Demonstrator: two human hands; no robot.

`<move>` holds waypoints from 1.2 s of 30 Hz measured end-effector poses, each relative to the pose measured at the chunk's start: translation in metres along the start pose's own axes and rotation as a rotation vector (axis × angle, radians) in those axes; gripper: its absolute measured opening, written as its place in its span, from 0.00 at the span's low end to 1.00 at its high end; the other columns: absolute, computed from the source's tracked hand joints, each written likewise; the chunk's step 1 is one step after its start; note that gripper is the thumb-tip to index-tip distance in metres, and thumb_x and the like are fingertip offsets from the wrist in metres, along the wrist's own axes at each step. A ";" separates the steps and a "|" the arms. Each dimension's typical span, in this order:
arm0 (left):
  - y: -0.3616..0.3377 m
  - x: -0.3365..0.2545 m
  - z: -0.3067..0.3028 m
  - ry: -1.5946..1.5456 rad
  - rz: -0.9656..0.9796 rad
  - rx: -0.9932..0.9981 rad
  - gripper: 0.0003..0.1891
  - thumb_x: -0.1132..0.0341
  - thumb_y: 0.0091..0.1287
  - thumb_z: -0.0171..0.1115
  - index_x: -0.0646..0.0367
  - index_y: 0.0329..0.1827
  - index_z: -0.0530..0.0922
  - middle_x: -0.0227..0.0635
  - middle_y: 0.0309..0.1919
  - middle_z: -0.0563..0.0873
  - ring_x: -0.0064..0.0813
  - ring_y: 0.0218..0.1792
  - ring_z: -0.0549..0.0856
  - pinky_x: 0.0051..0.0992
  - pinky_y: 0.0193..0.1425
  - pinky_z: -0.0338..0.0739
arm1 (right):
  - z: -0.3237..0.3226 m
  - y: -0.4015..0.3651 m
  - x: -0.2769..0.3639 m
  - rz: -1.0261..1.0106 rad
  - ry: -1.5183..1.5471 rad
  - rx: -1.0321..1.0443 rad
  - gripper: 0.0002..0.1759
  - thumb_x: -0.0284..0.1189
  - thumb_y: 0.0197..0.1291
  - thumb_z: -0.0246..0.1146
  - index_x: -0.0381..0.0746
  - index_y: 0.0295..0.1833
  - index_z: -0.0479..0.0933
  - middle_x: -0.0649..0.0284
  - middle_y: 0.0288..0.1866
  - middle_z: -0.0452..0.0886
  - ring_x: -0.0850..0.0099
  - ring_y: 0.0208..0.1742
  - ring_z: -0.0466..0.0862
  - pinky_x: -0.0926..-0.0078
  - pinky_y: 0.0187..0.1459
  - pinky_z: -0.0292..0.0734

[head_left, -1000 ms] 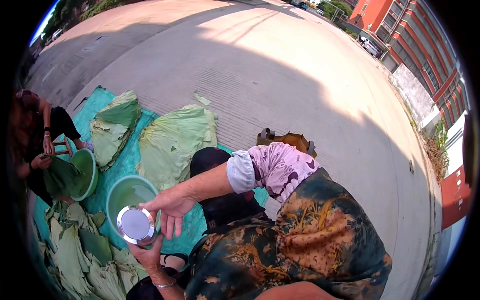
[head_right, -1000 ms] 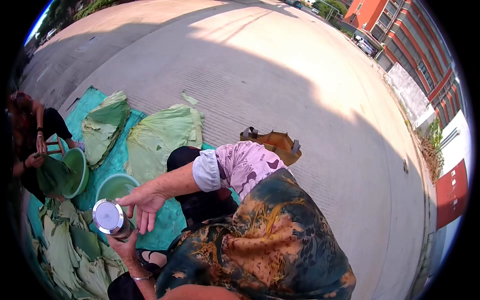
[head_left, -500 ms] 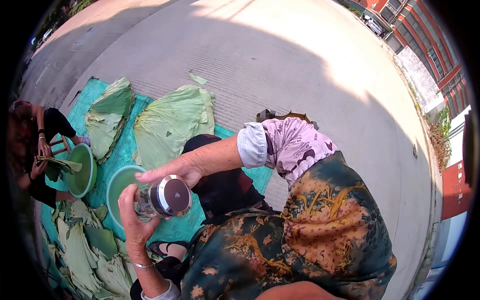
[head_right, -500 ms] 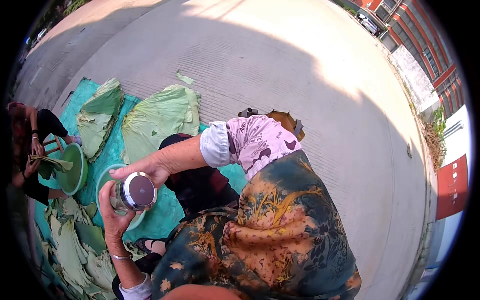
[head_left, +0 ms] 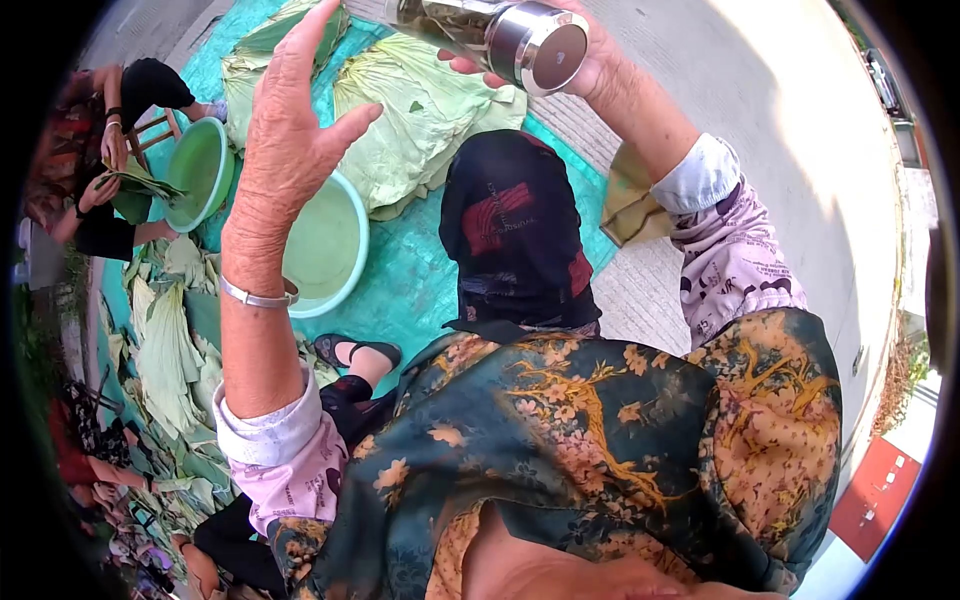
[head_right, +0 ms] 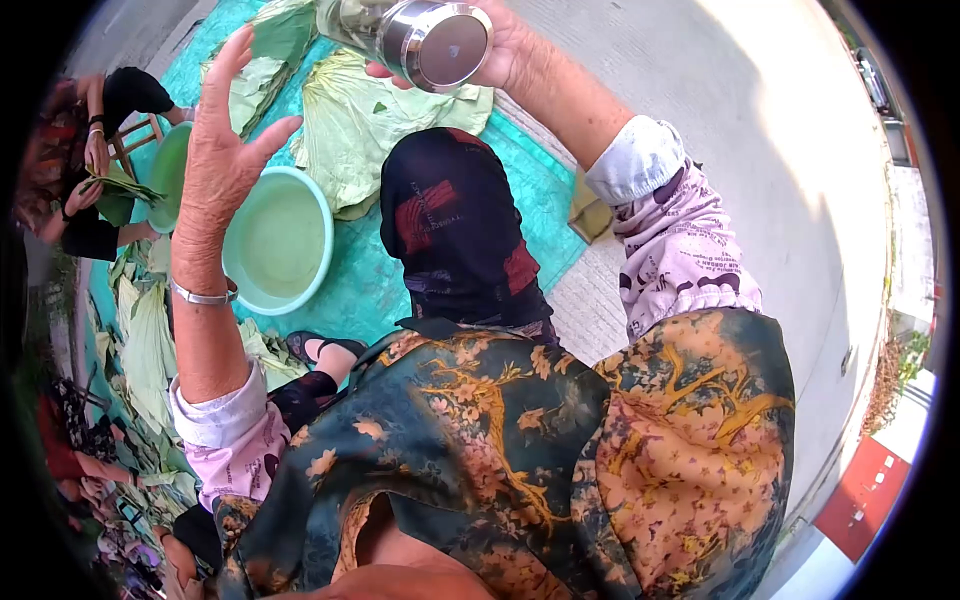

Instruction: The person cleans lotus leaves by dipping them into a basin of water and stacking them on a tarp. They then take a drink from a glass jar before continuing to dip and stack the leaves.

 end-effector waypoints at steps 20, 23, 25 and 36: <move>-0.313 0.045 -0.144 -0.217 -1.167 -0.232 0.33 0.71 0.63 0.60 0.60 0.70 0.57 0.47 0.64 0.66 0.38 0.60 0.72 0.33 0.63 0.66 | -0.306 -0.216 -0.030 -0.580 0.454 -1.211 0.24 0.43 0.60 0.49 0.35 0.52 0.72 0.40 0.52 0.67 0.42 0.51 0.70 0.47 0.45 0.78; -0.318 0.042 -0.145 -0.213 -1.184 -0.236 0.32 0.72 0.63 0.60 0.60 0.70 0.57 0.47 0.64 0.67 0.38 0.60 0.72 0.32 0.63 0.67 | -0.320 -0.220 -0.036 -0.608 0.500 -1.212 0.26 0.44 0.60 0.48 0.34 0.53 0.71 0.38 0.54 0.66 0.41 0.52 0.69 0.48 0.45 0.78; -0.317 0.042 -0.143 -0.207 -1.189 -0.229 0.32 0.73 0.63 0.60 0.60 0.70 0.58 0.47 0.63 0.68 0.37 0.59 0.73 0.32 0.63 0.67 | -0.328 -0.222 -0.041 -0.666 0.537 -1.190 0.27 0.44 0.59 0.49 0.32 0.55 0.69 0.37 0.54 0.65 0.40 0.54 0.67 0.49 0.46 0.78; -0.297 0.038 -0.139 -0.223 -1.201 -0.192 0.28 0.73 0.64 0.58 0.62 0.67 0.61 0.43 0.62 0.69 0.35 0.58 0.74 0.31 0.62 0.67 | -0.340 -0.233 -0.041 -0.634 0.872 -1.181 0.32 0.47 0.56 0.56 0.28 0.54 0.69 0.28 0.60 0.55 0.41 0.56 0.65 0.54 0.46 0.78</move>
Point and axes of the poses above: each hand's wrist, its own y-axis towards the middle knuckle, its own z-axis out of the palm, x = y × z, the point moved 3 cm from there along y, towards the middle knuckle
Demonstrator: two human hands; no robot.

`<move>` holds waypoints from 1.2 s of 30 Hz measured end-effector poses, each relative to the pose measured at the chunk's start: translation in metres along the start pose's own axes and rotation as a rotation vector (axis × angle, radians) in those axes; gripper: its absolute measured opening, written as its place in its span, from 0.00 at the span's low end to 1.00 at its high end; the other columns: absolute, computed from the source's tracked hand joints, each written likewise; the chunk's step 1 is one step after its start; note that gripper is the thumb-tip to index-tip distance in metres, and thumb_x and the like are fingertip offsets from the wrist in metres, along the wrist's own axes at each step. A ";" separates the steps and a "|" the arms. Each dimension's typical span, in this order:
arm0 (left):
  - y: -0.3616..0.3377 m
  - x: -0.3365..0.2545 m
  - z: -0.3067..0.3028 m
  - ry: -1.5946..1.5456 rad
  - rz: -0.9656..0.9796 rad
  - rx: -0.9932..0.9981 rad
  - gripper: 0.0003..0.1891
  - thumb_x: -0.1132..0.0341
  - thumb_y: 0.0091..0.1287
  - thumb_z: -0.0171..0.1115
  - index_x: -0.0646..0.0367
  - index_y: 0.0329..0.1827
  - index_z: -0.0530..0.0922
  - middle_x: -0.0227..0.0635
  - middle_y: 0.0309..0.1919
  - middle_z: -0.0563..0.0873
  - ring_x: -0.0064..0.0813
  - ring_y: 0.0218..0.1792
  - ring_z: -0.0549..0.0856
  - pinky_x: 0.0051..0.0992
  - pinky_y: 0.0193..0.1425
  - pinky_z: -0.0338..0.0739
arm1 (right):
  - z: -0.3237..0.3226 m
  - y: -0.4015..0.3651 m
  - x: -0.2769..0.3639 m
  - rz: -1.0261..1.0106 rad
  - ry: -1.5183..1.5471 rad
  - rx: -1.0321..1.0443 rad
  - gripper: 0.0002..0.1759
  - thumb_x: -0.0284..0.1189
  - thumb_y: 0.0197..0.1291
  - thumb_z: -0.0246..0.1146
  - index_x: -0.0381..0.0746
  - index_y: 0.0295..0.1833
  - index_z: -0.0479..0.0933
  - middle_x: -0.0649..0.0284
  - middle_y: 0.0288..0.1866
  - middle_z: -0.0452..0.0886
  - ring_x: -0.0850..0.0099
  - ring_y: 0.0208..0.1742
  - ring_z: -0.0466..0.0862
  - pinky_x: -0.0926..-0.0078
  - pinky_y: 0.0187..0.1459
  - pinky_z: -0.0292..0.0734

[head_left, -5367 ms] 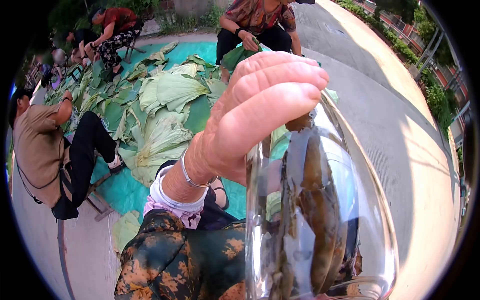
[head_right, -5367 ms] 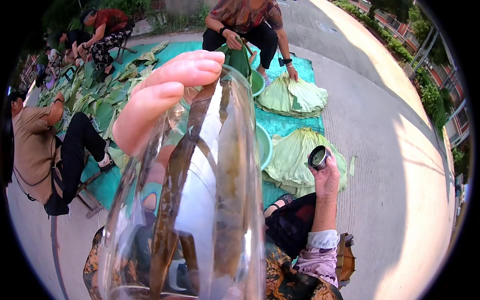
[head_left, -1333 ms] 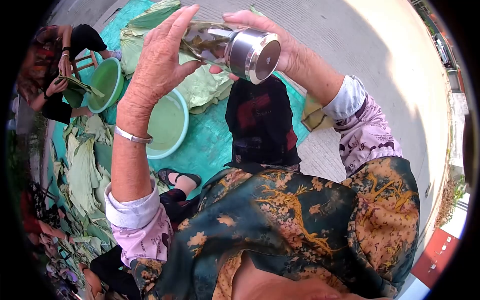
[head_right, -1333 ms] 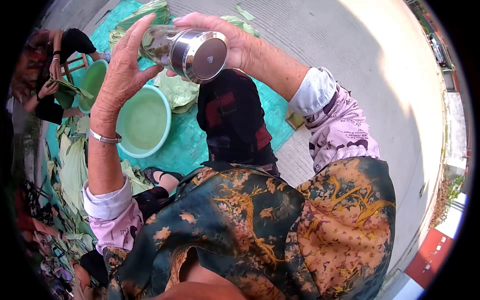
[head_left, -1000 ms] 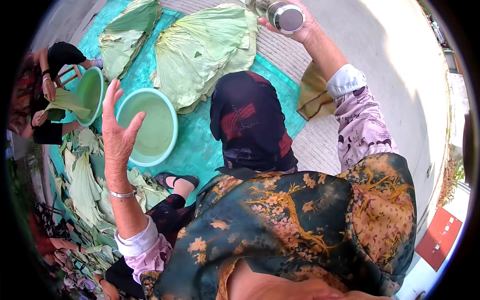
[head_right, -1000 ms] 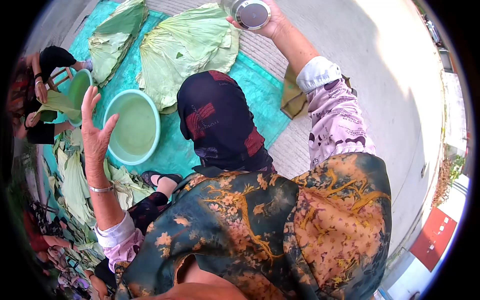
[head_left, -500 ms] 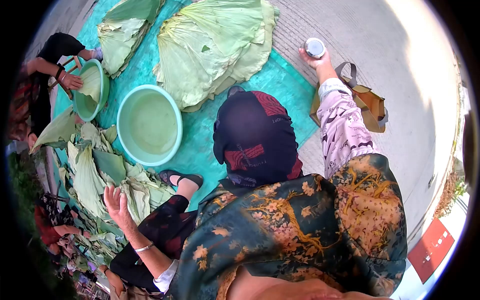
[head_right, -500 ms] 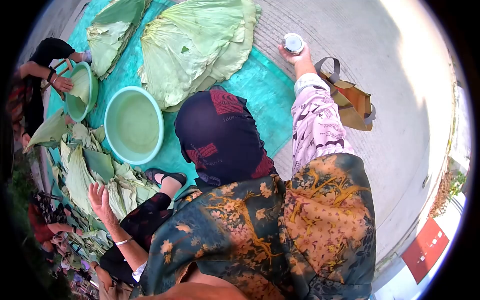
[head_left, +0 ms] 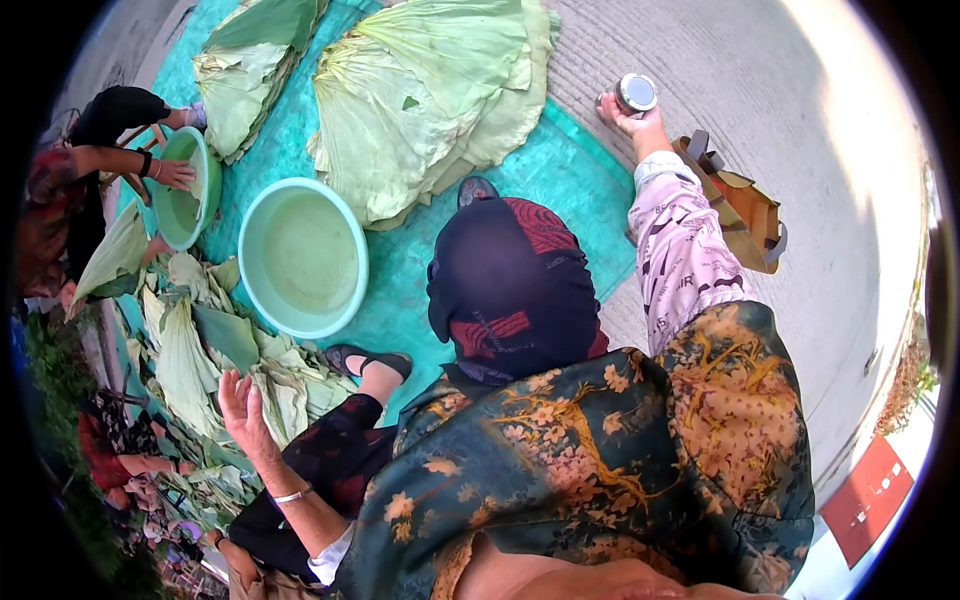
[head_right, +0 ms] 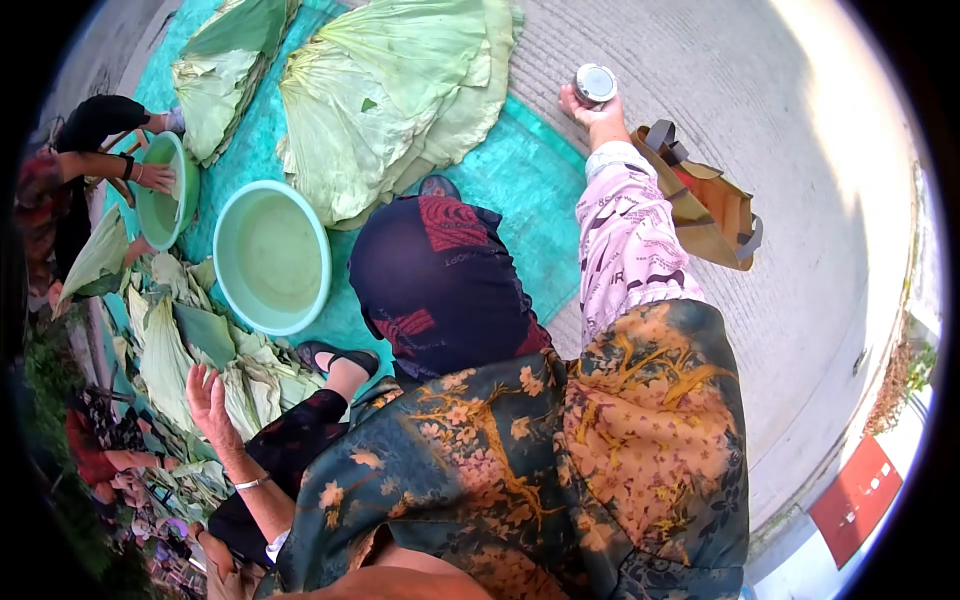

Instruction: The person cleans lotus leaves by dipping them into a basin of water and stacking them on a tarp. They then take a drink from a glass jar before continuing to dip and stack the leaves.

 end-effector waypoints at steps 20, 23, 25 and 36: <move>-0.062 0.034 -0.108 -0.198 0.031 -0.585 0.19 0.72 0.62 0.62 0.67 0.55 0.73 0.40 0.48 0.81 0.29 0.48 0.81 0.26 0.55 0.73 | -0.032 0.050 -0.044 -0.086 -0.348 0.046 0.27 0.36 0.69 0.46 0.27 0.65 0.58 0.40 0.60 0.67 0.48 0.56 0.74 0.58 0.47 0.83; -0.102 0.079 -0.160 -0.360 -0.051 -0.858 0.18 0.71 0.61 0.63 0.68 0.52 0.73 0.40 0.43 0.83 0.30 0.40 0.84 0.24 0.46 0.77 | -0.009 0.056 -0.068 -0.033 -0.490 0.041 0.27 0.36 0.69 0.48 0.28 0.65 0.58 0.43 0.60 0.68 0.52 0.56 0.75 0.62 0.47 0.83; -0.133 0.120 -0.190 -0.495 -0.161 -0.973 0.17 0.71 0.60 0.63 0.66 0.51 0.73 0.39 0.39 0.84 0.29 0.36 0.85 0.24 0.39 0.79 | 0.011 0.042 -0.094 0.015 -0.581 0.077 0.27 0.36 0.68 0.49 0.28 0.65 0.58 0.45 0.61 0.68 0.55 0.56 0.75 0.65 0.48 0.82; -0.300 0.322 -0.108 -0.873 -0.953 -1.303 0.12 0.70 0.62 0.57 0.62 0.48 0.74 0.42 0.40 0.82 0.37 0.36 0.84 0.36 0.37 0.79 | 0.167 -0.157 -0.329 0.405 -1.660 0.788 0.24 0.37 0.68 0.51 0.35 0.65 0.62 0.57 0.52 0.78 0.73 0.44 0.82 0.82 0.38 0.83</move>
Point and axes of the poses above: each hand's wrist, its own y-axis towards the middle knuckle, its own z-axis out of the palm, x = y × z, the point moved 3 cm from there along y, towards the middle knuckle
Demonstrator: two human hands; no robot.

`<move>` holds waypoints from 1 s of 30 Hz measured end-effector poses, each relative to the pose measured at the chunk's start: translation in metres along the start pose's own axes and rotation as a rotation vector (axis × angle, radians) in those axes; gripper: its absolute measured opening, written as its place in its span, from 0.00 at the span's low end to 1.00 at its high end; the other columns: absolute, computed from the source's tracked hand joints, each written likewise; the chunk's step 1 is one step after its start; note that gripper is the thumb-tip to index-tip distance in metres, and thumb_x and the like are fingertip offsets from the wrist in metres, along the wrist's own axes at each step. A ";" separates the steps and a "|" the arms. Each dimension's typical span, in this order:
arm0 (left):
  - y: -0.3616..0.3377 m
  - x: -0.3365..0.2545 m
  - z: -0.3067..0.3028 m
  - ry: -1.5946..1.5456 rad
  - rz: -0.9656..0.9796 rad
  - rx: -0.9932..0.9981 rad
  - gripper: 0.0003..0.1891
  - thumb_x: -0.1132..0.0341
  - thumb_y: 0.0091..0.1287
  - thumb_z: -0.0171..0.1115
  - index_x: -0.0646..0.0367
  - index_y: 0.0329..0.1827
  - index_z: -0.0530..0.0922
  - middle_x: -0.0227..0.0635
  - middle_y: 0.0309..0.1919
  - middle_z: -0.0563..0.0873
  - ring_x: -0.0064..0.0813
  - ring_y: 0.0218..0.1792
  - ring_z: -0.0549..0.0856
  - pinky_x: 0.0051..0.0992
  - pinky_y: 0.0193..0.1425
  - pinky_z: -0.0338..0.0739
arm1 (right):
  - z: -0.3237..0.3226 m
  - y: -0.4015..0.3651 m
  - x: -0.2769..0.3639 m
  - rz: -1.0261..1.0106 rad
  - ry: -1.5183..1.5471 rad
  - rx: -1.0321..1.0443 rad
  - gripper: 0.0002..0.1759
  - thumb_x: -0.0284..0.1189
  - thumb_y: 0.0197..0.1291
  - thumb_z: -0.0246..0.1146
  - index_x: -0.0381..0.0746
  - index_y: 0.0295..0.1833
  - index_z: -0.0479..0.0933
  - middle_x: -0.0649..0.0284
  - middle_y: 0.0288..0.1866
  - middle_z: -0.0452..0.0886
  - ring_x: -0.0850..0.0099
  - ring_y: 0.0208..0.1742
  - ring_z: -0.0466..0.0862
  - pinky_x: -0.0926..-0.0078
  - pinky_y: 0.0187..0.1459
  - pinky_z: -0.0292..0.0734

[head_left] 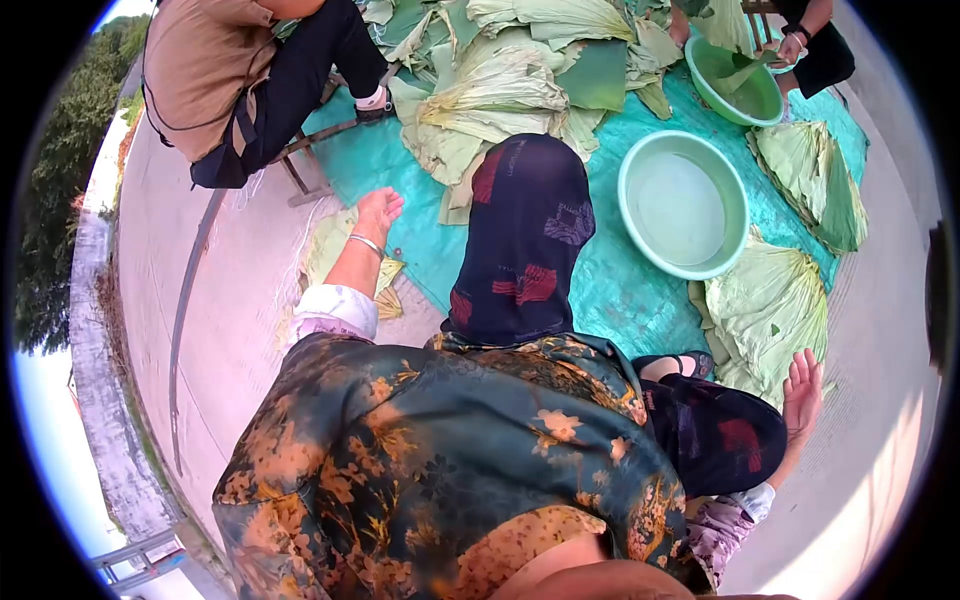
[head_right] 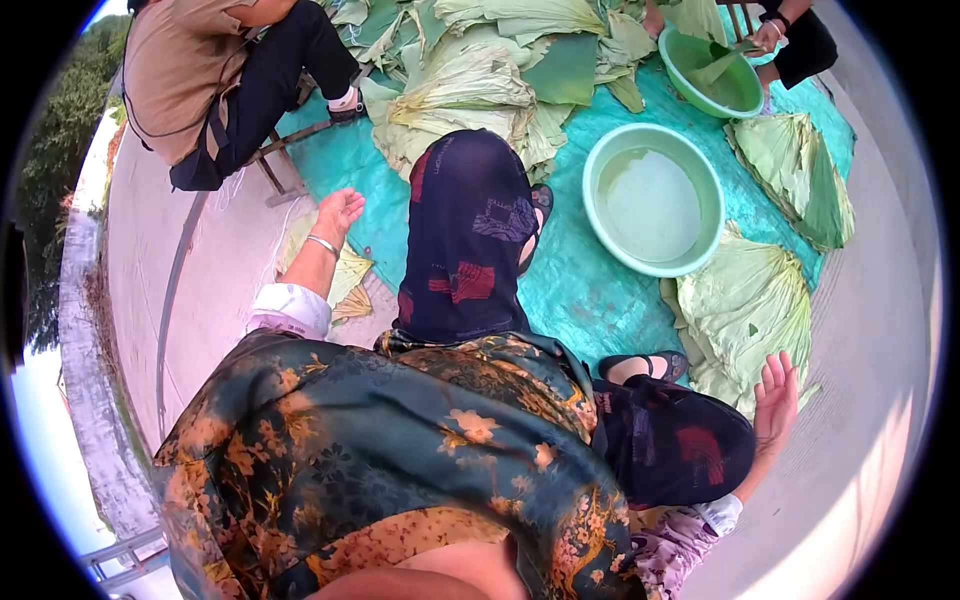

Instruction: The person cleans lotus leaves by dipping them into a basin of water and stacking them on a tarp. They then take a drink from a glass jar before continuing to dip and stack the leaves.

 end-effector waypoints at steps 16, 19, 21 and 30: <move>0.090 0.001 0.142 -0.248 -0.167 0.212 0.21 0.66 0.60 0.62 0.61 0.56 0.71 0.47 0.51 0.78 0.43 0.48 0.80 0.42 0.49 0.76 | 0.235 -0.017 0.013 0.027 -0.878 0.217 0.24 0.40 0.63 0.57 0.35 0.59 0.69 0.60 0.42 0.78 0.73 0.39 0.80 0.79 0.34 0.78; 0.122 -0.003 0.167 -0.255 -0.195 0.176 0.26 0.64 0.57 0.67 0.60 0.57 0.70 0.47 0.52 0.77 0.45 0.50 0.79 0.44 0.50 0.74 | 0.224 -0.001 0.006 0.087 -0.877 0.152 0.22 0.37 0.65 0.56 0.37 0.60 0.68 0.61 0.43 0.79 0.74 0.38 0.80 0.80 0.32 0.79; 0.120 -0.012 0.172 -0.239 -0.191 0.123 0.27 0.63 0.55 0.69 0.60 0.57 0.70 0.47 0.52 0.77 0.45 0.50 0.78 0.45 0.51 0.74 | 0.221 -0.001 0.010 0.107 -0.838 0.113 0.21 0.36 0.65 0.55 0.37 0.60 0.69 0.61 0.41 0.79 0.75 0.37 0.81 0.81 0.31 0.79; 0.135 -0.036 0.202 -0.528 -0.268 0.094 0.24 0.61 0.52 0.72 0.56 0.51 0.75 0.38 0.47 0.82 0.40 0.46 0.81 0.47 0.51 0.74 | 0.235 0.022 0.009 0.169 -0.839 0.080 0.21 0.36 0.65 0.55 0.36 0.59 0.68 0.61 0.41 0.79 0.74 0.36 0.81 0.81 0.30 0.79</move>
Point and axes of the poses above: each hand's wrist, its own y-axis towards the middle knuckle, its own z-axis out of the palm, x = y × z, the point moved 3 cm from there along y, towards the middle knuckle
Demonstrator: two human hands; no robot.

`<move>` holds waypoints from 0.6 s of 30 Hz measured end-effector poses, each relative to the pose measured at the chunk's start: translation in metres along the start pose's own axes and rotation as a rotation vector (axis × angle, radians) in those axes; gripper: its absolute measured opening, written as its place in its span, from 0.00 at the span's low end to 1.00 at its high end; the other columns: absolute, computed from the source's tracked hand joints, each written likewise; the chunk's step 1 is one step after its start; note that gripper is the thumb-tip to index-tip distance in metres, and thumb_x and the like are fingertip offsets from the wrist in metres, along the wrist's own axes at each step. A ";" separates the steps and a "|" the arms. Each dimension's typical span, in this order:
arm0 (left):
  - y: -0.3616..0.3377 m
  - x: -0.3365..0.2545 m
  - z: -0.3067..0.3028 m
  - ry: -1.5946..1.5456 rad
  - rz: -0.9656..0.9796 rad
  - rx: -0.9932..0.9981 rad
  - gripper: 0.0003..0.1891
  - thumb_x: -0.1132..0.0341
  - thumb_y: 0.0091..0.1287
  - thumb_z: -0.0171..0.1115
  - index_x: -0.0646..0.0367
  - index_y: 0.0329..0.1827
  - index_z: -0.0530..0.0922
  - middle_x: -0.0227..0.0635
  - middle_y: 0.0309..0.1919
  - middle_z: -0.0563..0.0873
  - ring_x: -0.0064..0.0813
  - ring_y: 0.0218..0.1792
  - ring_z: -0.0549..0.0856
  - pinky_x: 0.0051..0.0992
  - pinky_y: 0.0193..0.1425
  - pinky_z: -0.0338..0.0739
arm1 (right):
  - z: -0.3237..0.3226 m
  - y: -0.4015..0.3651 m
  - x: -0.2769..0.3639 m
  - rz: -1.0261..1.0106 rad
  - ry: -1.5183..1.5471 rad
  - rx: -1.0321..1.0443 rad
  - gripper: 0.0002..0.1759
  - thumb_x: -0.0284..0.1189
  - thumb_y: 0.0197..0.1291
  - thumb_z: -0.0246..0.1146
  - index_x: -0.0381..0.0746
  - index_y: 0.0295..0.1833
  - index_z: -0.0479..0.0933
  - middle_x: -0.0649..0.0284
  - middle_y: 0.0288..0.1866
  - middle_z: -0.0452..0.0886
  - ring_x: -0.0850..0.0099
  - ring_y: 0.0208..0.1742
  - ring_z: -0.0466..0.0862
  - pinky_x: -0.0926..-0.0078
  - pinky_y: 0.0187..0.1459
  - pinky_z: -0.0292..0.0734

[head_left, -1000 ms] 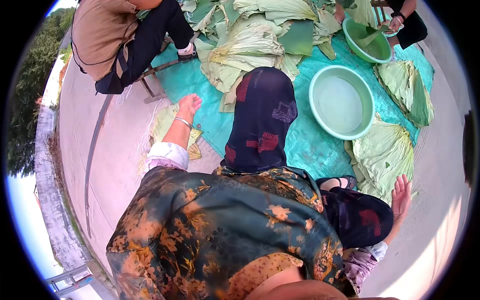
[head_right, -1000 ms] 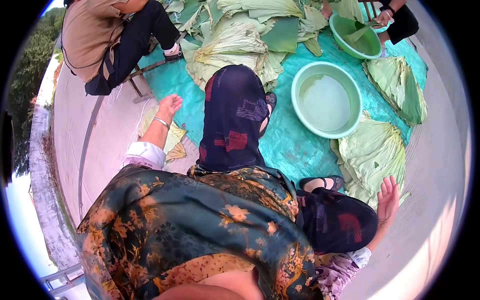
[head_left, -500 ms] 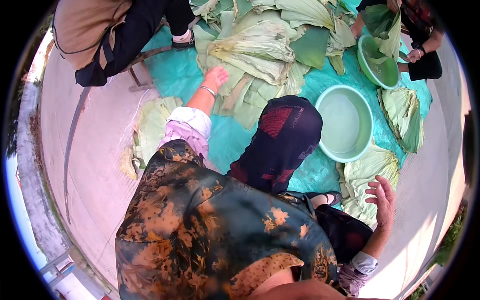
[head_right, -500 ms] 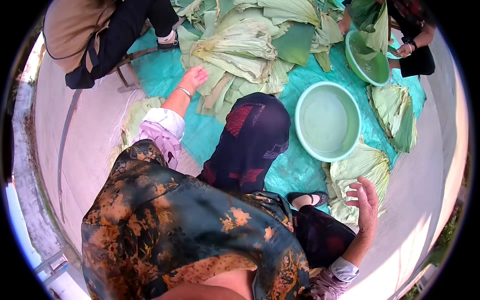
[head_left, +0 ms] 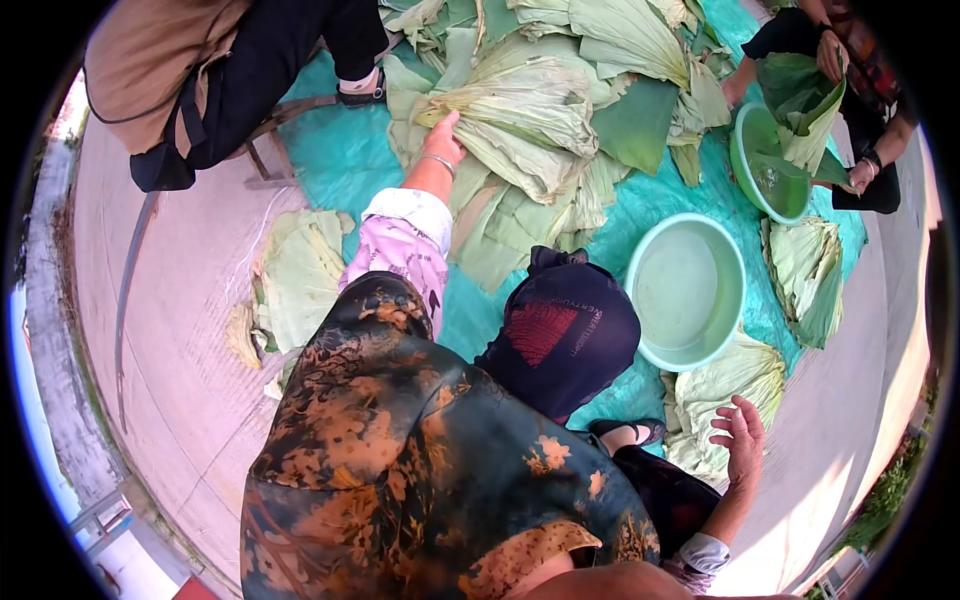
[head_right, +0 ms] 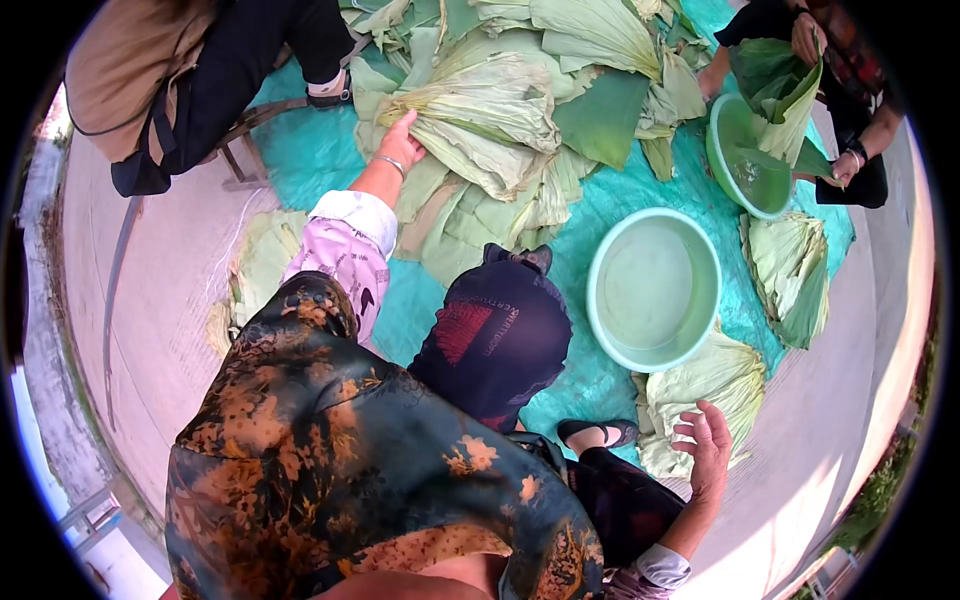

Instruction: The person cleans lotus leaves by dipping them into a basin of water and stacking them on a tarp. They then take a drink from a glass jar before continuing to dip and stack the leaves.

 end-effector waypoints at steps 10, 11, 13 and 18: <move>0.007 -0.005 0.034 -0.057 0.011 0.245 0.21 0.73 0.53 0.69 0.63 0.51 0.75 0.40 0.45 0.82 0.40 0.44 0.83 0.39 0.51 0.78 | 0.001 0.000 0.021 0.013 -0.021 0.029 0.21 0.37 0.65 0.55 0.36 0.59 0.68 0.61 0.40 0.79 0.74 0.37 0.80 0.80 0.31 0.79; -0.006 -0.010 0.040 -0.041 0.116 0.286 0.21 0.74 0.53 0.68 0.64 0.51 0.75 0.40 0.45 0.82 0.40 0.44 0.83 0.39 0.50 0.78 | 0.000 0.001 0.021 0.003 -0.015 0.032 0.21 0.37 0.65 0.55 0.36 0.59 0.68 0.61 0.40 0.79 0.74 0.37 0.80 0.80 0.31 0.79; -0.051 -0.018 0.050 -0.048 0.219 0.403 0.20 0.77 0.52 0.67 0.66 0.50 0.76 0.40 0.45 0.82 0.38 0.43 0.83 0.36 0.50 0.78 | -0.004 -0.009 0.028 -0.008 -0.022 0.031 0.21 0.37 0.65 0.55 0.36 0.58 0.69 0.61 0.40 0.79 0.74 0.37 0.80 0.80 0.31 0.79; -0.157 -0.030 0.070 0.055 0.367 0.740 0.19 0.78 0.55 0.63 0.65 0.51 0.75 0.37 0.46 0.82 0.34 0.46 0.82 0.34 0.55 0.77 | -0.012 -0.012 0.014 -0.084 -0.070 0.008 0.22 0.37 0.64 0.56 0.34 0.58 0.69 0.59 0.41 0.79 0.73 0.38 0.80 0.78 0.33 0.78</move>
Point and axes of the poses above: each hand's wrist, its own y-axis towards the middle knuckle, its own z-axis out of the palm, x = y × z, the point moved 3 cm from there along y, towards the middle knuckle
